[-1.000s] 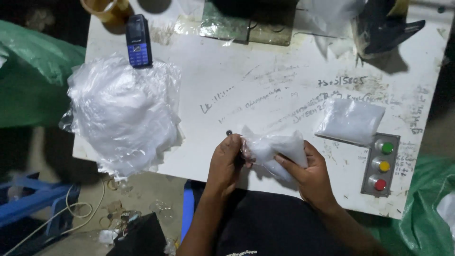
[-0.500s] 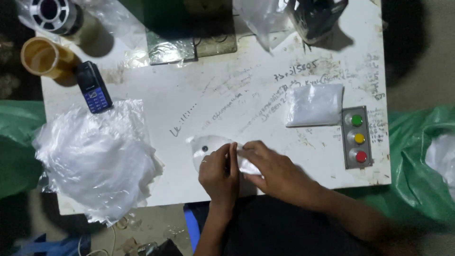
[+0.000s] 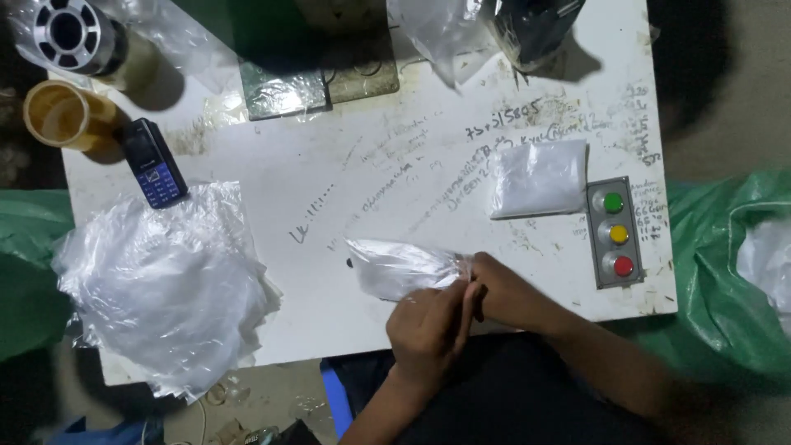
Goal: Packaging small white items, likely clothes or fabric pieces, into individual plastic bags at a workstation.
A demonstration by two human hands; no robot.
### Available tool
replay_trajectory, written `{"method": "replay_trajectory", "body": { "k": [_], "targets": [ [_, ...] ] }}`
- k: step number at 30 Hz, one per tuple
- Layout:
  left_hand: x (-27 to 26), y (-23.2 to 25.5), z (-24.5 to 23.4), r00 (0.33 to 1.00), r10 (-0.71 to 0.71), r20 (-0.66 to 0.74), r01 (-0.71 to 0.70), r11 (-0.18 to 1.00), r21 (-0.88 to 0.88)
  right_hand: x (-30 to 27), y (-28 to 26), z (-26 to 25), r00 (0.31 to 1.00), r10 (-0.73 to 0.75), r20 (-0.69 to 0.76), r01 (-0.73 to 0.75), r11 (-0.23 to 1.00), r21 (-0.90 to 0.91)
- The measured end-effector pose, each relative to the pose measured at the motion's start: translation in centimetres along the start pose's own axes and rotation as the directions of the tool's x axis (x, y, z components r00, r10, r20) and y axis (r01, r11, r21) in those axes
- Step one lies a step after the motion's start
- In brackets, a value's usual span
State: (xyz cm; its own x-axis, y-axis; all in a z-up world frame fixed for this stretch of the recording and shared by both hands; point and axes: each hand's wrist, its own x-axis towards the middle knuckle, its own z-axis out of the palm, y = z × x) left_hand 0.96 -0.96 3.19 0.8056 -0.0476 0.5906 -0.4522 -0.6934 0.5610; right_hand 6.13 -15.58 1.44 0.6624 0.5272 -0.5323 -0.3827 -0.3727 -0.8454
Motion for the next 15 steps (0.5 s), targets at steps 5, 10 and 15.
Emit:
{"method": "replay_trajectory", "body": {
  "k": [5,10,15],
  "targets": [
    [-0.9,-3.5,0.8,0.985,-0.168,0.036,0.154,0.959,0.238,0.5,-0.4,-0.3,0.877,-0.002,-0.481,0.08,0.987,0.141],
    [-2.4,-5.3,1.7,0.976,-0.193,0.098,0.17,0.963,0.209,2.0,1.8,0.3,0.773,-0.164,-0.613,0.174,0.984,-0.044],
    [-4.0,-6.5,2.2,0.933,-0.172,0.316,0.008,0.889,0.459,2.3,0.1,1.2,0.886,-0.163,-0.433,0.011,0.943,-0.332]
  ]
}}
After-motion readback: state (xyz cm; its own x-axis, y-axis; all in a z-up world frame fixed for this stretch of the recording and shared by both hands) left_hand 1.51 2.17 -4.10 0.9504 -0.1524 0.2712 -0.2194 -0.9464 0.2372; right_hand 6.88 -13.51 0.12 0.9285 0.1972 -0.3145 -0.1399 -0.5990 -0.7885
